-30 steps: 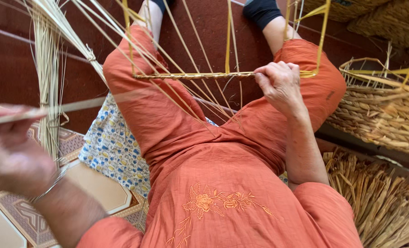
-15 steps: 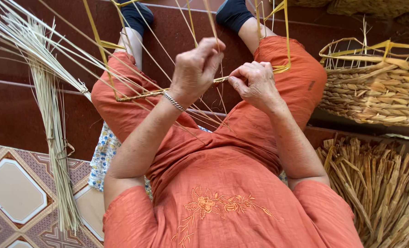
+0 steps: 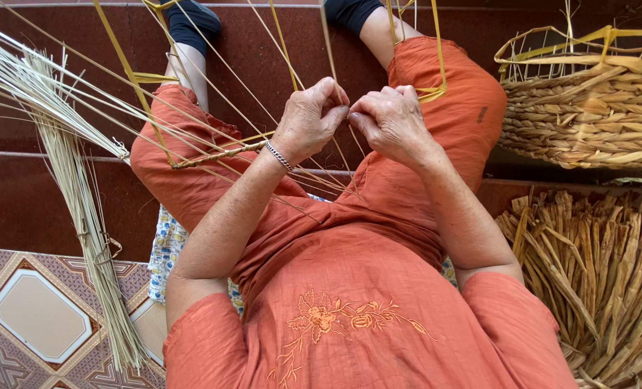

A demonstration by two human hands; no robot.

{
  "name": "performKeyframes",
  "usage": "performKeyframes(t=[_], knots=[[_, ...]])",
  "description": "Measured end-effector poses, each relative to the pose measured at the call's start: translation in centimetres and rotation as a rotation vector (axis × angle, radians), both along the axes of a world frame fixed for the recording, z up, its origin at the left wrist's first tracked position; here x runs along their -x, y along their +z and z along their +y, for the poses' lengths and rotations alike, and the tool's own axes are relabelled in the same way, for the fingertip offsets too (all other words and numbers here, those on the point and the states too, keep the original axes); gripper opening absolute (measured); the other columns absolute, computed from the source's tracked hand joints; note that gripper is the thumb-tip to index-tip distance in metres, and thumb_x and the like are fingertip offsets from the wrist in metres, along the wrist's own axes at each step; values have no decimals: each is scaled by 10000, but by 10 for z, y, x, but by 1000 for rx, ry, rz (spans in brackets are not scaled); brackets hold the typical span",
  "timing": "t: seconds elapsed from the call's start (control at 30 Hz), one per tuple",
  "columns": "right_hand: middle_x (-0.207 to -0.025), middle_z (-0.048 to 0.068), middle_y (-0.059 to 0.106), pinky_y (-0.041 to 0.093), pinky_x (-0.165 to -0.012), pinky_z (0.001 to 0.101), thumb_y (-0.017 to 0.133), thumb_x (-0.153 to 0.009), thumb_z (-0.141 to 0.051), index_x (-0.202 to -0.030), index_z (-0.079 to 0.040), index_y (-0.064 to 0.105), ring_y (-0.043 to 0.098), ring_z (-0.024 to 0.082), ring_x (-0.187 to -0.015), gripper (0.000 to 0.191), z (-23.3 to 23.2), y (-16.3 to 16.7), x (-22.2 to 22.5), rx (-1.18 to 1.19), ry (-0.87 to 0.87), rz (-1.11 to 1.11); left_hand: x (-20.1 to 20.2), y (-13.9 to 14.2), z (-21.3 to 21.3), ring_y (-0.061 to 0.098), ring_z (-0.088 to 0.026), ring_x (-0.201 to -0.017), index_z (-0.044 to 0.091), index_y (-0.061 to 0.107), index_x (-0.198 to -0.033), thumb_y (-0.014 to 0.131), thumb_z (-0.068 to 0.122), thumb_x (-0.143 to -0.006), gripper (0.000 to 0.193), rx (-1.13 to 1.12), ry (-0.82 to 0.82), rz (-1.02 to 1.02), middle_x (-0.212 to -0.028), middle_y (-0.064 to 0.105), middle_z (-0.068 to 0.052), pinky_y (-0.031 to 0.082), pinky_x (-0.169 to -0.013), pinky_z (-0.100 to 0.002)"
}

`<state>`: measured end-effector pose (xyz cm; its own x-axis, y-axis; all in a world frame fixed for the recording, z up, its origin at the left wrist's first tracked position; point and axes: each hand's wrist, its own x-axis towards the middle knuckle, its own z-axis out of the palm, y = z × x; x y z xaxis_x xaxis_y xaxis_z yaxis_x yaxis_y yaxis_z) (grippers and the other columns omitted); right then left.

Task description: The person sits on the floor and weaves thin bamboo strips into a yellow metal basket frame. They repeatedly pick up strips, thread them through the frame, and pull them tight to build the basket wall.

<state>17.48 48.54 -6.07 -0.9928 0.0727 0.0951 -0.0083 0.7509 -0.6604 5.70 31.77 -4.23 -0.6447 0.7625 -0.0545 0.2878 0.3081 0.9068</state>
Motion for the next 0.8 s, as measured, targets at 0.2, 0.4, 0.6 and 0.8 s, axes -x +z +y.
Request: performKeyframes(t=[0.2,0.4,0.6,0.8], knots=[[-944,21,700,371,-887,413,745,-978,-220,-973,-118,754,604,228,-890,102,0,5,-1,-68,-7,50,7,4,1,744,-118,-782,68,764,-971,808,81,-844,135,101,-143,27,-881,787,-82,596,-702,-267],[-1089,74,668,443,-975,422,786,-924,-89,-1022,-95,675,609,280,-1060,148,-29,26,-84,-62,-390,443,-9,12,-13,571,-59,-465,39,797,-1011,783,66,-878,136,333,-144,-202,-722,716,-41,462,-412,-231],[-977,99,710,555,-749,361,745,-944,10,-1048,-57,700,698,269,-852,131,-34,15,-211,91,-747,272,-19,12,-27,530,-46,-488,-10,783,-1047,781,66,-917,150,366,-161,-259,-717,679,-28,400,-405,-216],[-921,89,715,536,-708,351,768,-971,-67,-1005,-77,746,673,230,-833,41,8,-13,-342,-416,-1058,-80,-19,26,-32,500,-24,-509,-23,759,-1084,782,58,-964,147,359,-149,-314,-751,667,-25,368,-427,-173]])
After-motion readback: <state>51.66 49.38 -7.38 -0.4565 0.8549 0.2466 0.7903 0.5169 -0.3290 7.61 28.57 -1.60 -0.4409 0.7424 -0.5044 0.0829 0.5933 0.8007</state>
